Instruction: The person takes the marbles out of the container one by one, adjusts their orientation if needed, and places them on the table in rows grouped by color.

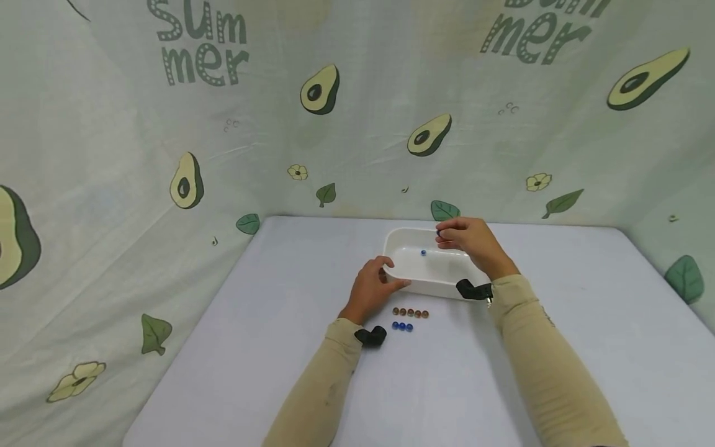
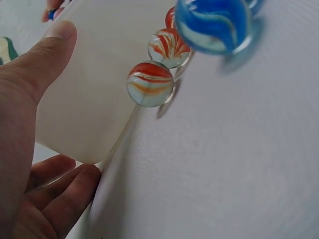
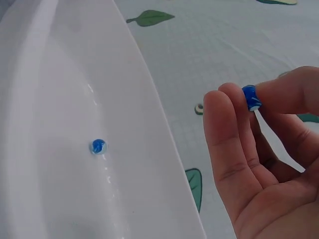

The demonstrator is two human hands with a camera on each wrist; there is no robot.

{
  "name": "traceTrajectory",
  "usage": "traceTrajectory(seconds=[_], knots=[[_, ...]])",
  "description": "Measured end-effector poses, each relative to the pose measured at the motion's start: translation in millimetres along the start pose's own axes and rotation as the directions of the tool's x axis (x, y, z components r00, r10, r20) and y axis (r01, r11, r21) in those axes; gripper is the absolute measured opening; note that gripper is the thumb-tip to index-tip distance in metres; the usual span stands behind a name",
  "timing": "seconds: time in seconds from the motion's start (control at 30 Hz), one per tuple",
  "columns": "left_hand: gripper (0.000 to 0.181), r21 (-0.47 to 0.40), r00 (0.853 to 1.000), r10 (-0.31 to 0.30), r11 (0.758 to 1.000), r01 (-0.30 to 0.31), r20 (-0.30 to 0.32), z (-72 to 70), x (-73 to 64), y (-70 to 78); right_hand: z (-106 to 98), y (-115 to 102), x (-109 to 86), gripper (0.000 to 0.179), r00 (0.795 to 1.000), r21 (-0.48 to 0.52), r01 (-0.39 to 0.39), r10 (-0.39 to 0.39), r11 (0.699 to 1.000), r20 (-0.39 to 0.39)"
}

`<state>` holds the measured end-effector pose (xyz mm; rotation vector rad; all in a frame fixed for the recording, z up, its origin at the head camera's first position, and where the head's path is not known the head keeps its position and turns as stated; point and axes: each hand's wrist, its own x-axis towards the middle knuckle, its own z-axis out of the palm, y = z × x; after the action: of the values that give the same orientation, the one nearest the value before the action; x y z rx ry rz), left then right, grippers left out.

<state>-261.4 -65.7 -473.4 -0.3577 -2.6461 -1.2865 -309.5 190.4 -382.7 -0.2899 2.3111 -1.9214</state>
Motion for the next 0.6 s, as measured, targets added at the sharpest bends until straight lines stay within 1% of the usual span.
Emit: traceTrajectory(seconds=[0.13,0.23,0.37,0.6], knots=[[0.053,-0.003,1.0,-0.004,1.0,0.004,-0.006,2.3,-2.7,-1.9,5.5,5.8,-5.6,0.029,1.0,0.044,0.006,-0.006,0.999,-0.014],[0.053,-0.001,1.0,0.005,1.0,-0.005,-0.008,3.4,-4.1,-3.6,8.3,9.1,-10.7,0.029,1.0,0.069,0.013,-0.012,0.998,-0.022],[0.052,-0.011,1.0,0.022,1.0,-0.022,-0.01,3.9,-3.6,-4.2,8.5,9.8,-19.9,0.029,0.998,0.09,0.043,-0.039,0.995,-0.042],[0.051,-0.012,1.0,0.029,1.0,-0.029,-0.007,2.6,0.9,-0.2,7.9,7.9,-39.8,0.027,0.996,0.086,0.083,-0.079,0.993,-0.048]])
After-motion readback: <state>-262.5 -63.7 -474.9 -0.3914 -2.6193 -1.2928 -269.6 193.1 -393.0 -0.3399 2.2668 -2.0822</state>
